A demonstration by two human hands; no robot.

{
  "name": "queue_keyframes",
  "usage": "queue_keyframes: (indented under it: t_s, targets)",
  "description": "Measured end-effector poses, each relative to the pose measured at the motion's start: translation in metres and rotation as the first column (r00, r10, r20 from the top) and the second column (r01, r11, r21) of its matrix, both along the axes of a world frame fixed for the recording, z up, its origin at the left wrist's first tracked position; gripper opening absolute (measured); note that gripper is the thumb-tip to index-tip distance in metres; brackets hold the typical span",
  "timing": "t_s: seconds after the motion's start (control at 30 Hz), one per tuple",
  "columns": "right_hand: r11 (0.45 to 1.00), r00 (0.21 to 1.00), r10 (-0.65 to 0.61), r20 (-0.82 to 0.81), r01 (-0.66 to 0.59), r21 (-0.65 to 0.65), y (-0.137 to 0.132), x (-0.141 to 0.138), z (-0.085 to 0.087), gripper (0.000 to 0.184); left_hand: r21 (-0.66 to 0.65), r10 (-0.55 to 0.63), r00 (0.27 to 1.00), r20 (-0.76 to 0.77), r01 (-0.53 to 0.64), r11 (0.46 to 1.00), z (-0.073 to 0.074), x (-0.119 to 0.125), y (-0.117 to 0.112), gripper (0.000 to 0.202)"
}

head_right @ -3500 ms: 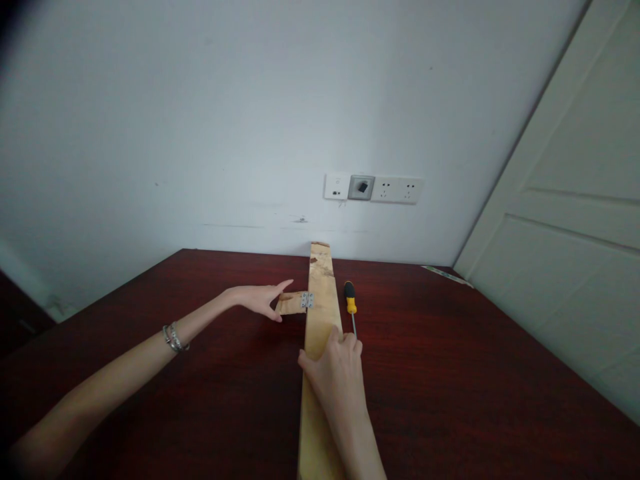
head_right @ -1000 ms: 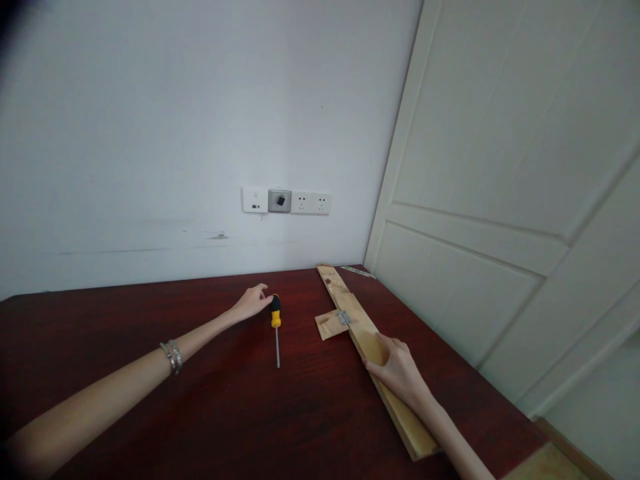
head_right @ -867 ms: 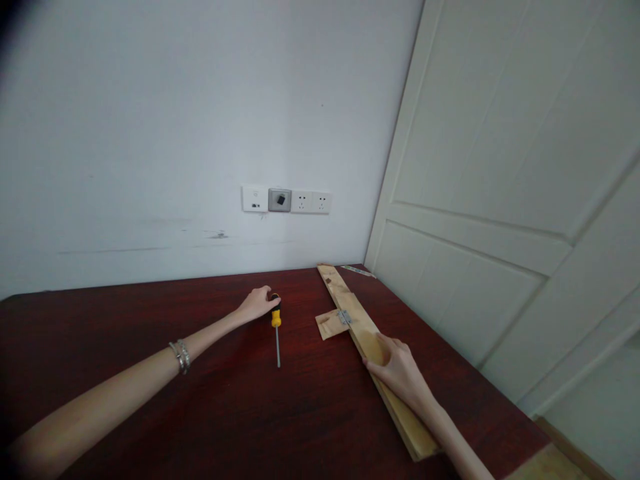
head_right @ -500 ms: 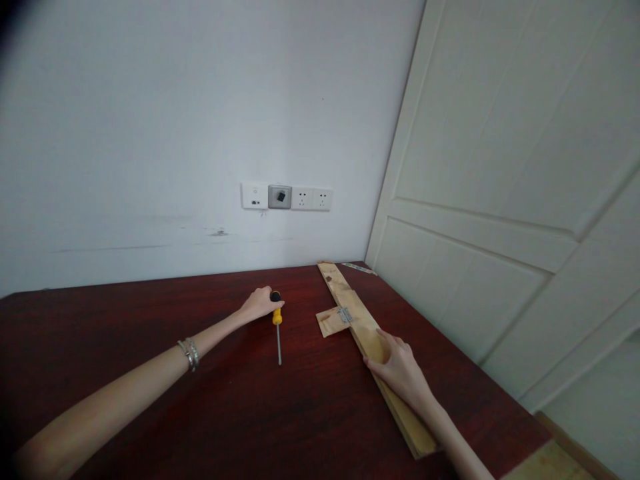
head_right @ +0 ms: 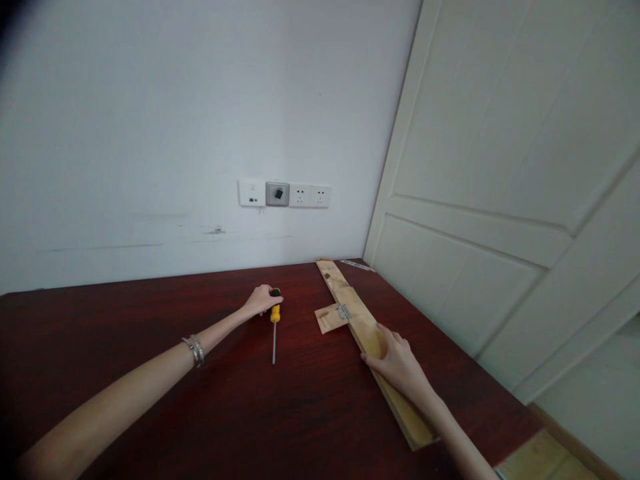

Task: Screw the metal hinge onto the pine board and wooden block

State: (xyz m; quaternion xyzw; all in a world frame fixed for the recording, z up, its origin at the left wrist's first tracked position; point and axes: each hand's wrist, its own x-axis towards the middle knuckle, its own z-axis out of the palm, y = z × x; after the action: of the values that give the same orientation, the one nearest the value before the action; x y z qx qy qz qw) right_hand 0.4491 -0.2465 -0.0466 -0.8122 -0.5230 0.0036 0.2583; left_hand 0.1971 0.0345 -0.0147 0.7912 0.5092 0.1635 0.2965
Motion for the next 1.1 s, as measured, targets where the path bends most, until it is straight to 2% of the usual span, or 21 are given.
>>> queue_keyframes:
  t_s: [0.13, 0.23, 0.33, 0.47, 0.6, 0.7, 0.87, 1.1]
  targets:
    - [0.999, 1.000, -0.006, 0.013, 0.007, -0.037, 0.000, 0.005, -0.004, 0.080, -0.041, 0.010, 0.993, 0.121, -0.005, 0.999, 0.005, 0.000, -0.004, 0.028]
    - [0.999, 0.998, -0.037, 0.057, 0.037, 0.014, 0.002, 0.008, 0.002, 0.081, -0.063, 0.021, 0.976, 0.216, -0.008, 0.998, 0.013, 0.001, -0.006, 0.030]
    - [0.987, 0.994, -0.064, 0.092, 0.050, 0.154, 0.012, 0.003, 0.025, 0.072, -0.069, 0.016, 0.955, 0.295, 0.005, 0.998, 0.024, 0.006, -0.009, 0.033]
    - [0.972, 0.994, 0.105, -0.021, -0.098, 0.215, 0.037, -0.023, 0.068, 0.045, -0.080, -0.027, 0.914, 0.404, 0.065, 0.995, 0.040, 0.018, -0.020, 0.029]
    - [0.958, 0.950, 0.247, -0.191, -0.209, 0.198, 0.067, -0.056, 0.094, 0.040, -0.090, -0.052, 0.871, 0.489, 0.109, 0.990, 0.050, 0.031, -0.035, 0.036]
    - [0.951, 0.916, 0.296, -0.272, -0.257, 0.172, 0.089, -0.070, 0.098, 0.040, -0.061, -0.082, 0.866, 0.492, 0.129, 0.990, 0.053, 0.040, -0.045, 0.037]
    - [0.950, 0.886, 0.310, -0.344, -0.282, 0.130, 0.118, -0.072, 0.096, 0.029, -0.041, -0.063, 0.873, 0.484, 0.095, 0.995, 0.059, 0.049, -0.052, 0.040]
    - [0.950, 0.890, 0.313, -0.331, -0.290, 0.116, 0.133, -0.072, 0.096, 0.024, -0.033, -0.031, 0.875, 0.483, 0.053, 0.998, 0.066, 0.057, -0.060, 0.056]
